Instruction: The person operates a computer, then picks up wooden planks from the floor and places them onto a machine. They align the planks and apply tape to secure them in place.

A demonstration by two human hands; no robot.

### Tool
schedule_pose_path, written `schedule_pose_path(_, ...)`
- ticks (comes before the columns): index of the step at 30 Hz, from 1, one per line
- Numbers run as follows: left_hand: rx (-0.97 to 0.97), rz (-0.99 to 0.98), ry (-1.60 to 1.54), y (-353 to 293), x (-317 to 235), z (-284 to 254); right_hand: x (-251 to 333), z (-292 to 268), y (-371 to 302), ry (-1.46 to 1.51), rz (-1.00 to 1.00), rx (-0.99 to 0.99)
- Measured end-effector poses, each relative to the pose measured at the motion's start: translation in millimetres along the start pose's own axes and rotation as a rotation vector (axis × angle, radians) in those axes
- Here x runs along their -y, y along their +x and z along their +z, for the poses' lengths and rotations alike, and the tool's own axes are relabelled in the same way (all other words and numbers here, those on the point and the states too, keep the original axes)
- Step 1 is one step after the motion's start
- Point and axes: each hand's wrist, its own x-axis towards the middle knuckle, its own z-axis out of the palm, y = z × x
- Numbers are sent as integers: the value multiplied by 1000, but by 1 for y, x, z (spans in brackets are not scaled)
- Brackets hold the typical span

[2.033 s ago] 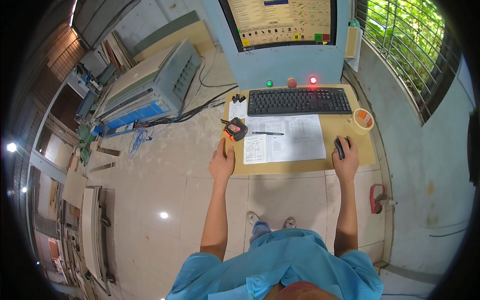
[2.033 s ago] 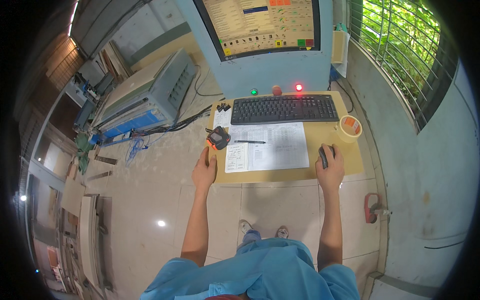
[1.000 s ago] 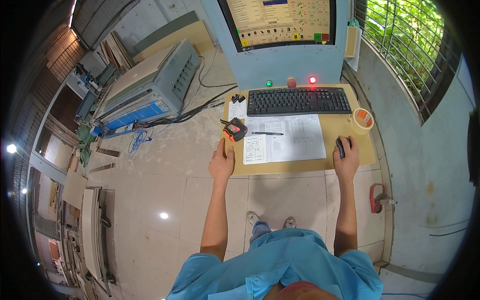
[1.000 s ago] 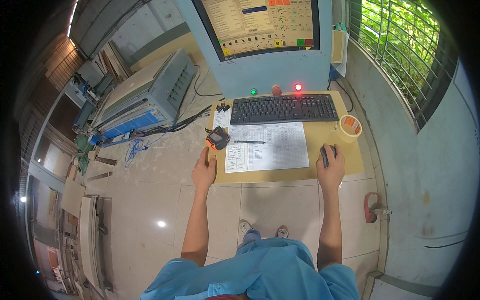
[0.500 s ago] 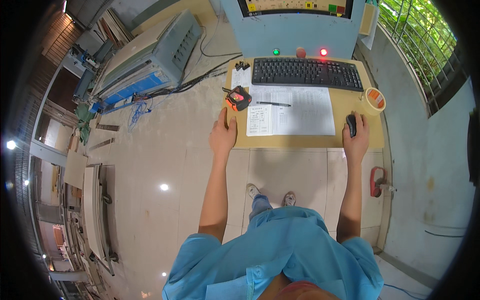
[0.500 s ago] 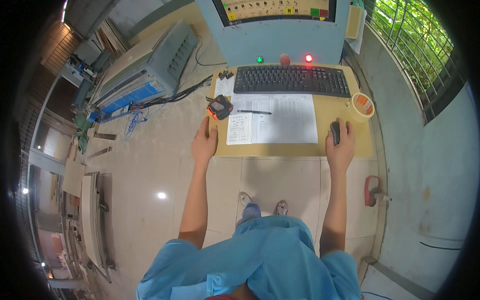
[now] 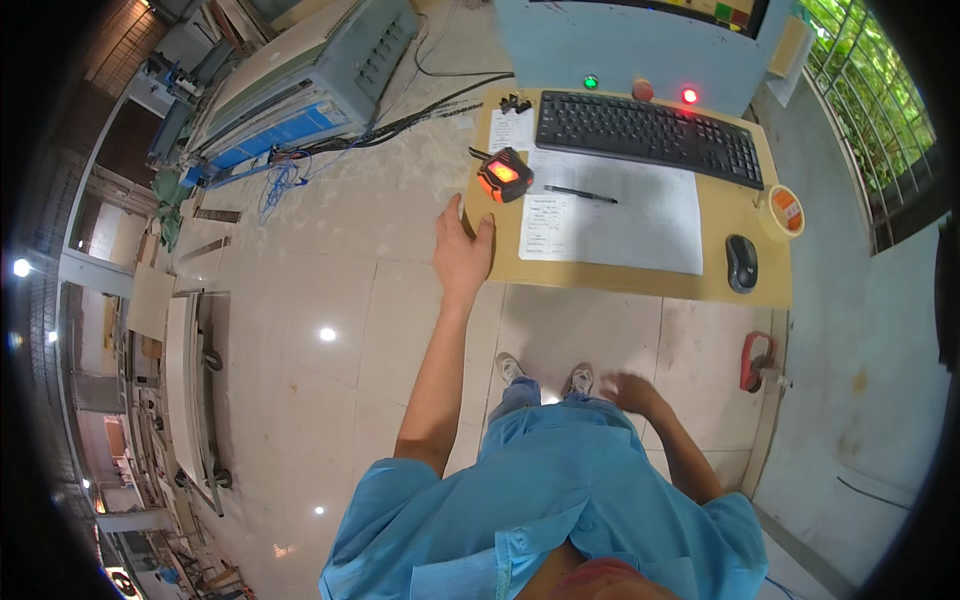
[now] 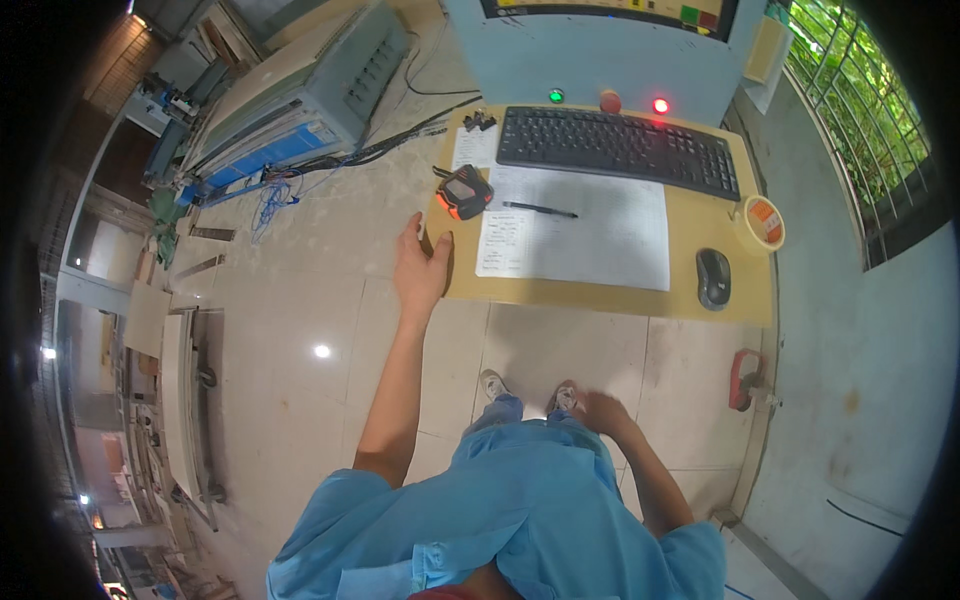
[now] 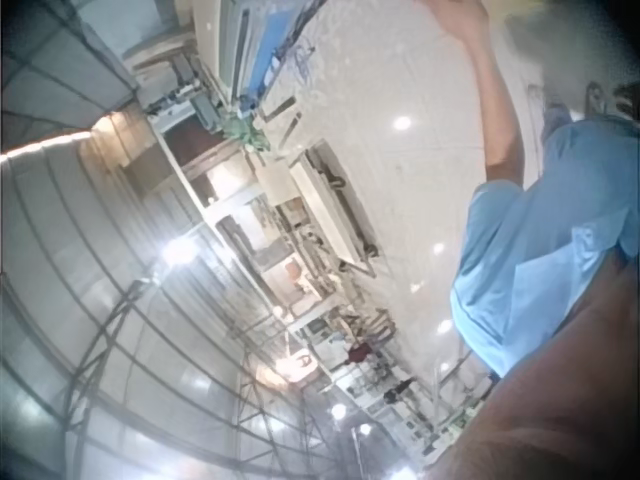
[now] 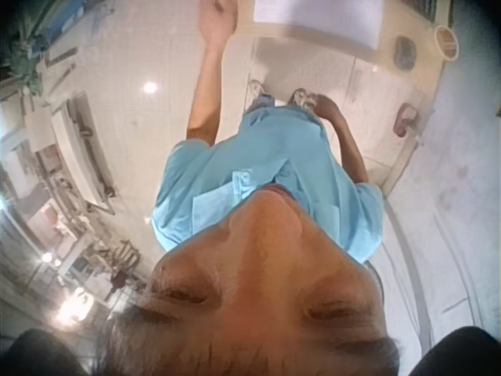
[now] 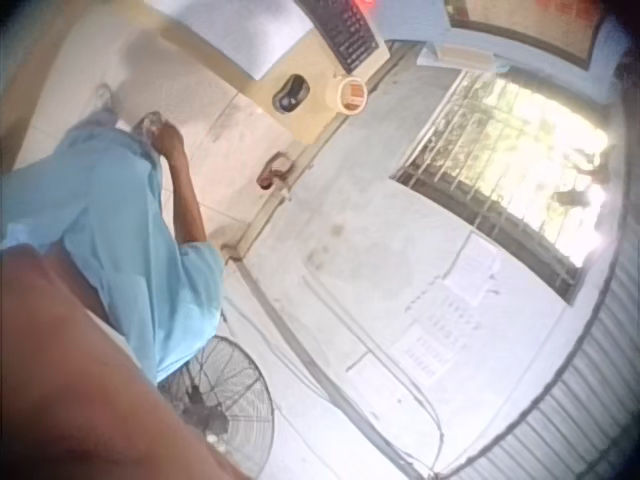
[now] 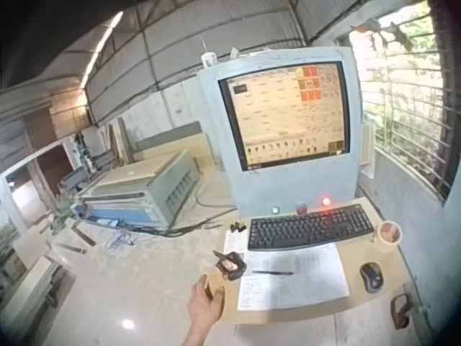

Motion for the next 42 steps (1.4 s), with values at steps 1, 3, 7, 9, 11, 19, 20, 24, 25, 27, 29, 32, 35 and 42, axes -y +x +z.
schedule_pose_path(1,3,2,-73,1,3,-1,-14,19,6,-22,39,241)
schedule_pose_path(3,38,-8,-201,4,8,-5,-29,51,13,15,26,338)
schedule_pose_path(7,110,-80,-522,11,15,-11,-27,59,8,170,165,219)
schedule_pose_path(9,104,-7,-500,16,14,-14,-11,46,11,198,151,228)
schedule_pose_path(11,111,72,-481,23,12,-17,9,32,19,250,110,187)
schedule_pose_path(19,234,300,-525,52,13,-37,71,44,47,247,205,95)
schedule_pose_path(20,228,297,-565,51,20,-37,72,49,50,261,243,52)
schedule_pose_path(24,214,105,-798,35,81,-18,68,65,52,199,307,-5)
schedule_pose_path(25,176,101,-895,29,105,-7,67,67,50,200,271,37)
schedule_pose_path(27,195,-22,-886,17,162,17,68,71,45,165,219,128)
schedule_pose_path(29,422,-207,-725,-8,221,39,76,74,39,205,189,61)
schedule_pose_path(32,849,-184,-91,-81,297,48,94,74,39,105,295,101)
schedule_pose_path(35,1522,23,5,-146,340,38,112,73,47,-47,407,216)
schedule_pose_path(42,1462,-179,-314,-139,345,26,128,68,69,-88,245,164)
